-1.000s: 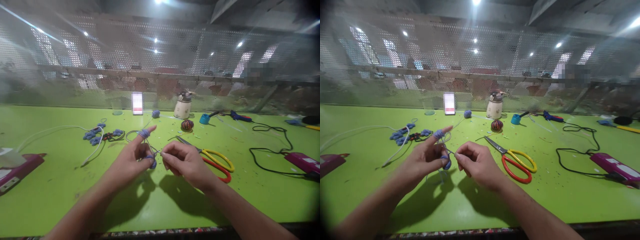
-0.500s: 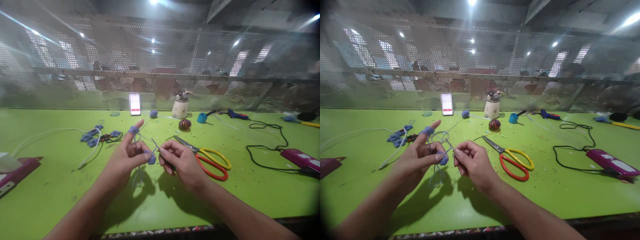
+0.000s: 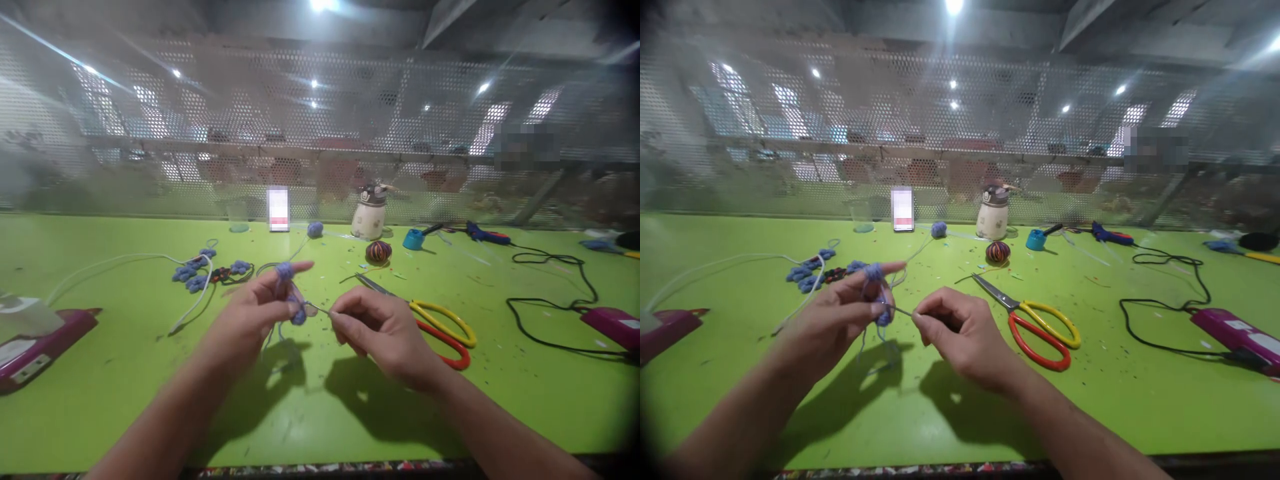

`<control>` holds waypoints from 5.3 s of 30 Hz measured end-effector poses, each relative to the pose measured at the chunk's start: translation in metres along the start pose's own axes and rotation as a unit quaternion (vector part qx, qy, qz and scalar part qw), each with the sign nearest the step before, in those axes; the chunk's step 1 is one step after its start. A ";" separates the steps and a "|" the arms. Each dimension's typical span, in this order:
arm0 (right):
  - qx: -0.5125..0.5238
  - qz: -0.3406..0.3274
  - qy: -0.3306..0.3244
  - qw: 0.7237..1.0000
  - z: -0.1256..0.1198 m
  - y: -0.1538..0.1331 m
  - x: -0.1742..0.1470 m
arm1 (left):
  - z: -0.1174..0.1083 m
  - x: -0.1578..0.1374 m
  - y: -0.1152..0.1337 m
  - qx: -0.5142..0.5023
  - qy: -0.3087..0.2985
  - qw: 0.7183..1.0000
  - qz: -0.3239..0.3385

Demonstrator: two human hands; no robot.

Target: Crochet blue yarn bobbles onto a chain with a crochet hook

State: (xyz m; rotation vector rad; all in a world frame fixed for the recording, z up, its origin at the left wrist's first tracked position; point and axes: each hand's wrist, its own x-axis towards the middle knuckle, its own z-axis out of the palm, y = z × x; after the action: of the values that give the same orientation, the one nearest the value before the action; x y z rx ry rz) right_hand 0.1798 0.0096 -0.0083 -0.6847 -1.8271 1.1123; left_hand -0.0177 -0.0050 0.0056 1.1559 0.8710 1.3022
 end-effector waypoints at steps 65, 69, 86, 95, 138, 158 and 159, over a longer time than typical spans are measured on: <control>0.005 -0.043 0.064 0.997 0.006 0.009 0.002 | -0.002 -0.003 -0.002 -0.138 -0.113 0.984 -0.027; -0.187 -0.198 0.061 0.960 -0.006 0.009 0.003 | -0.005 -0.003 0.003 -0.196 -0.109 0.974 -0.010; 0.144 0.045 -0.009 0.989 -0.004 0.005 0.004 | -0.001 -0.002 -0.002 -0.072 -0.056 0.995 -0.034; 0.162 0.118 -0.001 0.980 0.001 0.003 0.006 | 0.002 -0.002 -0.006 -0.040 -0.128 0.990 -0.052; 0.137 0.099 0.038 0.985 -0.001 0.010 0.007 | 0.008 0.001 -0.018 0.066 -0.063 0.996 -0.001; 0.116 0.105 0.019 0.987 0.005 0.005 0.006 | 0.013 -0.002 -0.012 -0.005 0.065 0.998 -0.025; 0.115 0.103 0.018 0.988 0.006 0.005 0.006 | 0.012 -0.001 -0.013 -0.003 0.069 0.997 -0.024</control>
State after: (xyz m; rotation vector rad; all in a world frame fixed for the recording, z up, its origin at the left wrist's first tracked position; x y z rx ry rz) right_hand 0.1718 0.0145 -0.0117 -0.7619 -1.5913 1.4122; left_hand -0.0031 -0.0066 -0.0040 1.0440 0.9889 1.3563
